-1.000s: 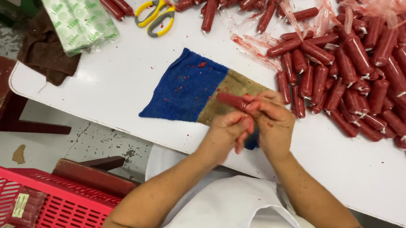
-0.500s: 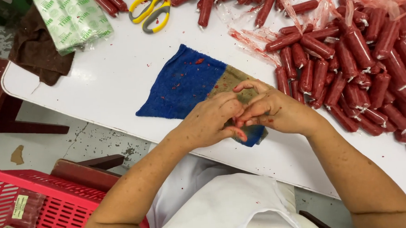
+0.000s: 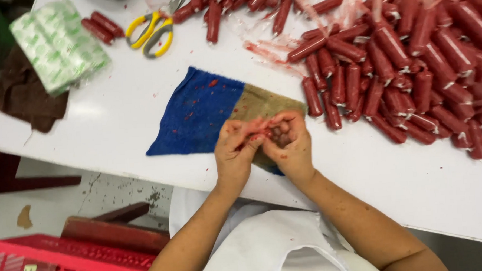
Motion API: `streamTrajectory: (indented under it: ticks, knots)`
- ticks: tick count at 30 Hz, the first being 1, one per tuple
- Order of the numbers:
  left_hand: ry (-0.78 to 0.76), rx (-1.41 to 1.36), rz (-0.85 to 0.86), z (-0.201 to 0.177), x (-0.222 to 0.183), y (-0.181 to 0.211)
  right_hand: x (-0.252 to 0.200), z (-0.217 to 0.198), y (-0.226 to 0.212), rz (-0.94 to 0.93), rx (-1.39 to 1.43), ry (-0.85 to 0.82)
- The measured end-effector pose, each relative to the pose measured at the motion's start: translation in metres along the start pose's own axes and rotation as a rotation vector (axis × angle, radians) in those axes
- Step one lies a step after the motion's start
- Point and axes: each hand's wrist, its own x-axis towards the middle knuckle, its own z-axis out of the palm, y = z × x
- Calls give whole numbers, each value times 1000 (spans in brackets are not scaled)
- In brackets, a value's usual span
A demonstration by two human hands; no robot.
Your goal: Manually twisting and tying off individual sausage links from a continuous casing at a high production pace.
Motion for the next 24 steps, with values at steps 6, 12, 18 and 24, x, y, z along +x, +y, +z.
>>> streamTrajectory:
  ticks: [6,12,18,24]
  knots:
    - [-290,-163,47,-2,33,31,15,-18,9,-349,-572,-133]
    - [-491,831,950,-31,100,13,24,7,-53,-43,-368,-376]
    - [-444,553,223,39,202,-32,116,-71,-74,37,-638,-110]
    - [-360,1237,-1,118,249,-88,165,-135,-140,-579,-1516,-106]
